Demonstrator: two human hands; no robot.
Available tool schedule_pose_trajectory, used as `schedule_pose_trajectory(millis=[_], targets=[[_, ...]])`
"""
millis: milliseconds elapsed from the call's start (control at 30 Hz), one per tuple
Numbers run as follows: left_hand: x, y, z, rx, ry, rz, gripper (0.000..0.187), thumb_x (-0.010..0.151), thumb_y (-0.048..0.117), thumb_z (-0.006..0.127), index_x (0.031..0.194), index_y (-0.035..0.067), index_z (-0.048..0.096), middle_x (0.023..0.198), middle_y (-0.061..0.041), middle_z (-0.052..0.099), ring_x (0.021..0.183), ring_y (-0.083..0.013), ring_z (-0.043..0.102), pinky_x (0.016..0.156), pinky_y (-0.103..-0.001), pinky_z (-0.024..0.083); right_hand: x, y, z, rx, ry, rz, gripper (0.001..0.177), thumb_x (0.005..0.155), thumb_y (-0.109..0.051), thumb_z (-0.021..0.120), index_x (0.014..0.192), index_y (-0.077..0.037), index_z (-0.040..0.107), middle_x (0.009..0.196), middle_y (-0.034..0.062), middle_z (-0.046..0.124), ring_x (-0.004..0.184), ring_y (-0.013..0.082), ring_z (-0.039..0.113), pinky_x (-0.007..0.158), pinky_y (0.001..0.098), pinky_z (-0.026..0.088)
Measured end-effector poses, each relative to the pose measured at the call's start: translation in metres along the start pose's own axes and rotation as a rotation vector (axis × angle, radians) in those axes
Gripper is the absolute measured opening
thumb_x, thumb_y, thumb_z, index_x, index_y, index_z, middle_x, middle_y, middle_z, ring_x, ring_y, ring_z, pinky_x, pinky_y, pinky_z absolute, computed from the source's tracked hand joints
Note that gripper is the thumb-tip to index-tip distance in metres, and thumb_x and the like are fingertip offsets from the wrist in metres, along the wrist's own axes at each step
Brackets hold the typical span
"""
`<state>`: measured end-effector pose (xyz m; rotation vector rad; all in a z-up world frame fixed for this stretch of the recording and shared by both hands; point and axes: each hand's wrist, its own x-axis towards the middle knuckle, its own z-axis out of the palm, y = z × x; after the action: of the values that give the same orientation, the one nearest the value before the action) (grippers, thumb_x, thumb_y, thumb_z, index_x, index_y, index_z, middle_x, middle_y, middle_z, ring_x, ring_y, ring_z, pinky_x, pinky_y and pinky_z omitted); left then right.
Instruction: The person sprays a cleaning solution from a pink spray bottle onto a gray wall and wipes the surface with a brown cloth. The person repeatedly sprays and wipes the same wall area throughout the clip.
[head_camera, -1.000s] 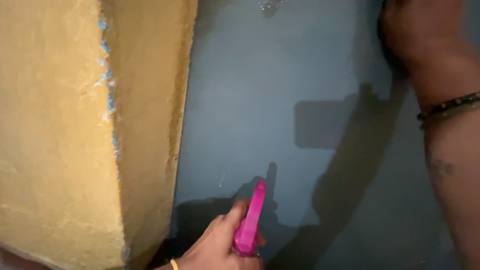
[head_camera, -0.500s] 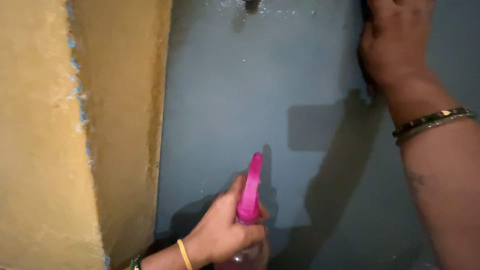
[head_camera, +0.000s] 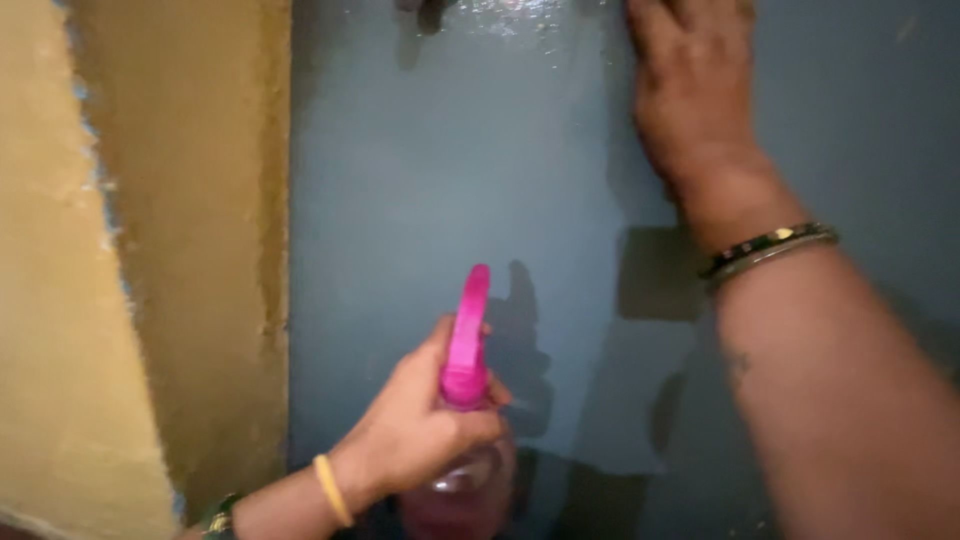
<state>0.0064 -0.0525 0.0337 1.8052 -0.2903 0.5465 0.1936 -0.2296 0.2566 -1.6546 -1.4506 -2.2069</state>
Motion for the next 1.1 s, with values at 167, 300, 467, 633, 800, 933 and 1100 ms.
schedule_pose_trajectory(millis=[167, 300, 467, 633, 800, 933, 1100], targets=[[0.001, 0.000, 0.002, -0.035, 0.023, -0.028, 0.072, 0.063, 0.006, 0.072, 0.132, 0.006, 0.052, 0.087, -0.010, 0.077, 0.083, -0.0191, 0.076, 0.081, -0.033, 0.059, -0.009, -0.006, -0.006, 0.020, -0.013, -0.018, 0.050, 0.089, 0.010, 0.052, 0.135, -0.005, 0.063, 0.128, 0.0170, 0.063, 0.121, 0.0406, 0.054, 0.107, 0.0521, 0.041], [0.004, 0.002, -0.004, -0.029, 0.105, -0.027, 0.073, 0.062, 0.006, 0.073, 0.132, 0.006, 0.053, 0.086, -0.009, 0.078, 0.082, -0.0194, 0.074, 0.080, -0.034, 0.059, -0.008, -0.009, -0.007, 0.033, -0.077, 0.062, 0.047, 0.097, 0.007, 0.056, 0.143, -0.005, 0.062, 0.130, 0.0172, 0.063, 0.120, 0.0414, 0.053, 0.104, 0.0534, 0.041], [0.006, -0.004, -0.015, 0.063, 0.118, 0.000, 0.065, 0.064, 0.011, 0.075, 0.125, 0.004, 0.053, 0.087, -0.007, 0.079, 0.082, -0.0187, 0.078, 0.079, -0.033, 0.061, -0.006, -0.006, -0.001, -0.100, -0.086, 0.045, 0.047, 0.099, 0.007, 0.056, 0.144, -0.005, 0.061, 0.155, 0.0134, 0.049, 0.147, 0.0383, 0.042, 0.124, 0.0522, 0.033], [-0.004, -0.019, -0.017, 0.072, 0.177, -0.048, 0.068, 0.064, 0.013, 0.076, 0.128, 0.010, 0.054, 0.089, -0.009, 0.080, 0.083, -0.0231, 0.079, 0.078, -0.035, 0.061, -0.016, 0.000, 0.008, -0.147, -0.166, 0.089, 0.050, 0.097, 0.009, 0.057, 0.145, -0.004, 0.061, 0.166, 0.0130, 0.041, 0.156, 0.0380, 0.035, 0.130, 0.0528, 0.028], [0.004, -0.021, -0.017, 0.134, 0.073, -0.159, 0.086, 0.062, 0.019, 0.075, 0.143, 0.018, 0.046, 0.094, -0.012, 0.076, 0.088, -0.0304, 0.076, 0.081, -0.040, 0.059, -0.017, 0.003, 0.010, -0.145, -0.205, 0.108, 0.050, 0.098, 0.008, 0.059, 0.146, -0.004, 0.063, 0.171, 0.0134, 0.038, 0.157, 0.0387, 0.033, 0.130, 0.0537, 0.026], [0.018, -0.016, -0.029, 0.245, 0.055, -0.079, 0.090, 0.061, 0.026, 0.076, 0.144, 0.016, 0.043, 0.102, -0.017, 0.072, 0.097, -0.0396, 0.070, 0.085, -0.045, 0.055, -0.019, -0.006, 0.011, -0.185, -0.188, 0.166, 0.047, 0.101, 0.009, 0.057, 0.146, -0.004, 0.062, 0.169, 0.0114, 0.038, 0.159, 0.0373, 0.034, 0.133, 0.0525, 0.026], [0.032, 0.005, -0.042, 0.304, 0.030, 0.021, 0.086, 0.064, 0.027, 0.073, 0.143, 0.012, 0.042, 0.101, -0.022, 0.072, 0.100, -0.0441, 0.067, 0.090, -0.048, 0.053, -0.017, -0.016, 0.017, -0.191, -0.172, 0.252, 0.051, 0.100, 0.007, 0.054, 0.149, -0.004, 0.062, 0.171, 0.0137, 0.037, 0.156, 0.0412, 0.033, 0.130, 0.0546, 0.025]])
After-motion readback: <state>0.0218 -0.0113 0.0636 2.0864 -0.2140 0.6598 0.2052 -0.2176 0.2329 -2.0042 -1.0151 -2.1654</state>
